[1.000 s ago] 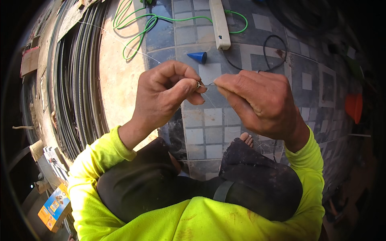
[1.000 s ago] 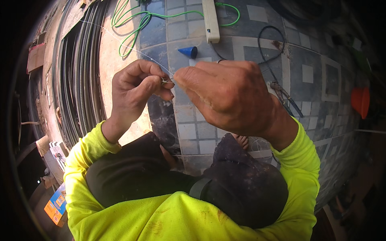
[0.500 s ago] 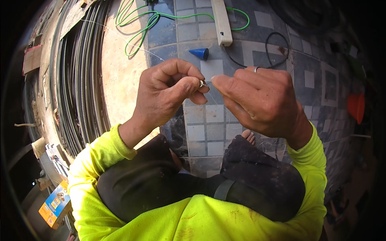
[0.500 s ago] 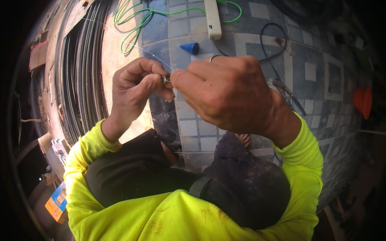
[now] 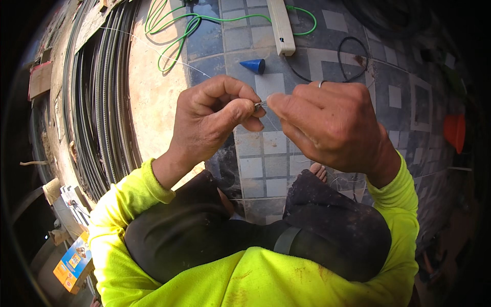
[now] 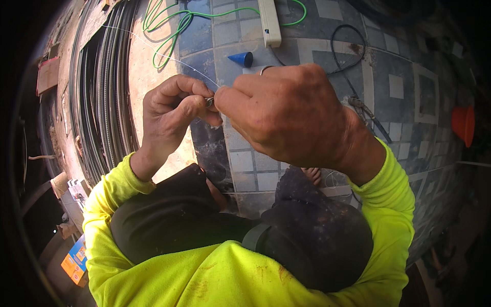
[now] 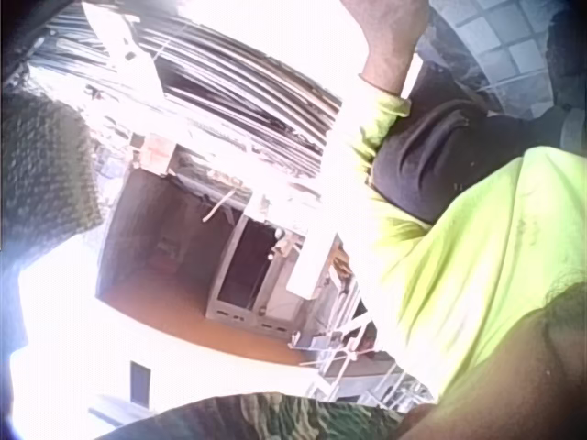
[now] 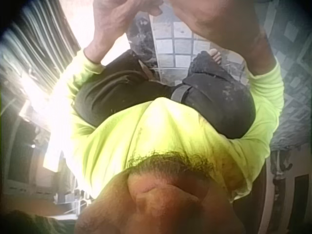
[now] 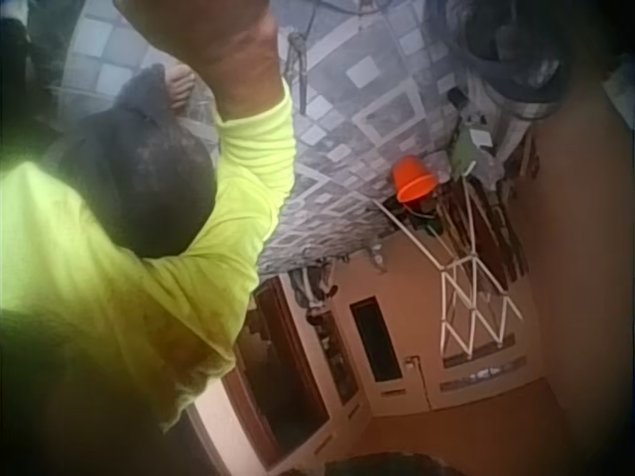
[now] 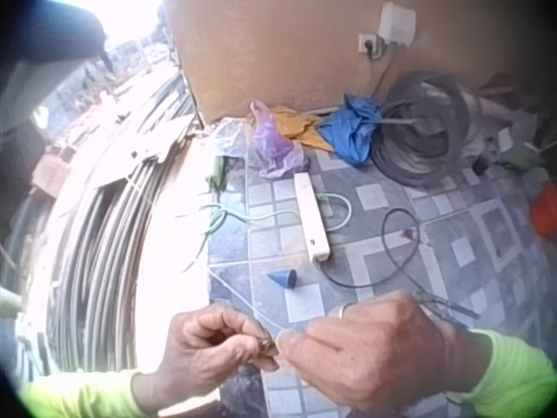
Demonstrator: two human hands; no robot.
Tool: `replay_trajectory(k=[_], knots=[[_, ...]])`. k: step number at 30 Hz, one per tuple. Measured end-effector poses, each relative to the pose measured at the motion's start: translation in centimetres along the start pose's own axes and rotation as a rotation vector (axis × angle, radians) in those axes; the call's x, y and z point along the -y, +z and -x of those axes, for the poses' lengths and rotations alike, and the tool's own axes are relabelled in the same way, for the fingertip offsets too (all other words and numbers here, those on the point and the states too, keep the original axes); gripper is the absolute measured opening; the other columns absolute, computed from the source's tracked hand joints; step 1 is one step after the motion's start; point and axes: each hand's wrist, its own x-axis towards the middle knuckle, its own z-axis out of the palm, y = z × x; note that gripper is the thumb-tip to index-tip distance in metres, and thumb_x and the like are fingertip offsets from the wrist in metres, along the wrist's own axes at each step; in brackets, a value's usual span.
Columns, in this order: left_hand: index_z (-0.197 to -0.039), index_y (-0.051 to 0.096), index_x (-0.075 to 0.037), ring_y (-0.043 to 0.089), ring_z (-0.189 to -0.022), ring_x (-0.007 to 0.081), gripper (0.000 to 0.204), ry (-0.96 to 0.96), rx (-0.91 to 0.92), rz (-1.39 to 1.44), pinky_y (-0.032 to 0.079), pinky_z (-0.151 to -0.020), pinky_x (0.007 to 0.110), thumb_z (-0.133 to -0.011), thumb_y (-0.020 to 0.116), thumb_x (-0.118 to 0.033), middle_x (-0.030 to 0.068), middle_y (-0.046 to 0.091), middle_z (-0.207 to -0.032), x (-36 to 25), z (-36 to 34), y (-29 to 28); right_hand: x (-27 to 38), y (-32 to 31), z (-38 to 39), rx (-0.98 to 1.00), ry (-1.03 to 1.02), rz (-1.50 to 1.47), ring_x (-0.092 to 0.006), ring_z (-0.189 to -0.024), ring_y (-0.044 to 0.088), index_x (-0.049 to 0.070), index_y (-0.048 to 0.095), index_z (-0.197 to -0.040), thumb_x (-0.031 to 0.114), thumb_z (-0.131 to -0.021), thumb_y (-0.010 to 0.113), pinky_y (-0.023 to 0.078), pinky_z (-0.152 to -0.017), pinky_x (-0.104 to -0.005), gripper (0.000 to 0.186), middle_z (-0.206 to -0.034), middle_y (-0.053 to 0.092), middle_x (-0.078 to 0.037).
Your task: The person prepares an electrical wire by stripping the insulation, twisting the inner filaments, and inserting the wire into a small blue electronic component. They use pliers to secure the connection.
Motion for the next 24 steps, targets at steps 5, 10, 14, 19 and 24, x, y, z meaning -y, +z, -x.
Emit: replay_trajectory(k=[5, 10, 14, 19, 24], knots=[[-0.105, 0.065, 0.006, 0.073, -0.081, 0.0202, 0.012, -0.019, -0.016, 0.05, 0.062, -0.075, 0.031, -0.098, 0.063, -0.003, 0.0142, 0.071, -0.094, 0.1, 0.0, -0.3, -0.2, -0.7, 0.0, 0.099, -0.014, -0.008, -0.0167, -0.053, 0.059, 0.004, 0.071, -0.099, 0.006, -0.07, 0.082, 0.046, -0.048, -0.0296, 0.031, -0.069, 0.06, -0.003], [-0.105, 0.065, 0.007, 0.074, -0.083, 0.0205, 0.012, 0.029, -0.016, 0.053, 0.063, -0.077, 0.031, -0.095, 0.064, 0.0, 0.0143, 0.072, -0.095, 0.1, -0.1, -0.1, -0.3, -0.6, 0.1, 0.075, 0.001, 0.0, -0.0167, -0.053, 0.059, 0.003, 0.072, -0.098, 0.006, -0.069, 0.082, 0.046, -0.048, -0.0295, 0.031, -0.068, 0.059, -0.003], [-0.103, 0.066, 0.007, 0.073, -0.082, 0.0193, 0.012, 0.019, -0.062, 0.052, 0.063, -0.076, 0.03, -0.092, 0.063, 0.006, 0.0138, 0.072, -0.094, 0.2, -0.1, 0.1, -0.1, -0.5, 0.0, 0.061, -0.009, 0.033, -0.0166, -0.052, 0.058, 0.003, 0.072, -0.098, 0.006, -0.068, 0.081, 0.045, -0.048, -0.0296, 0.031, -0.067, 0.058, -0.003], [-0.1, 0.066, 0.007, 0.073, -0.08, 0.0177, 0.014, 0.021, -0.099, -0.003, 0.063, -0.074, 0.029, -0.089, 0.057, 0.009, 0.0134, 0.072, -0.092, 0.4, -0.3, 0.3, 0.2, 0.6, -0.2, 0.002, -0.013, 0.085, -0.0165, -0.051, 0.057, 0.009, 0.062, -0.083, 0.015, -0.077, 0.073, 0.043, -0.044, -0.0308, 0.013, -0.063, 0.052, -0.002], [-0.099, 0.066, 0.007, 0.073, -0.078, 0.0172, 0.015, 0.004, -0.105, 0.024, 0.063, -0.072, 0.028, -0.089, 0.056, 0.009, 0.0129, 0.072, -0.09, 0.3, -0.3, 0.5, 0.0, -0.1, -0.2, 0.039, -0.005, 0.016, -0.0166, -0.05, 0.056, 0.002, 0.072, -0.099, 0.005, -0.068, 0.081, 0.043, -0.046, -0.0295, 0.032, -0.065, 0.055, -0.003]])
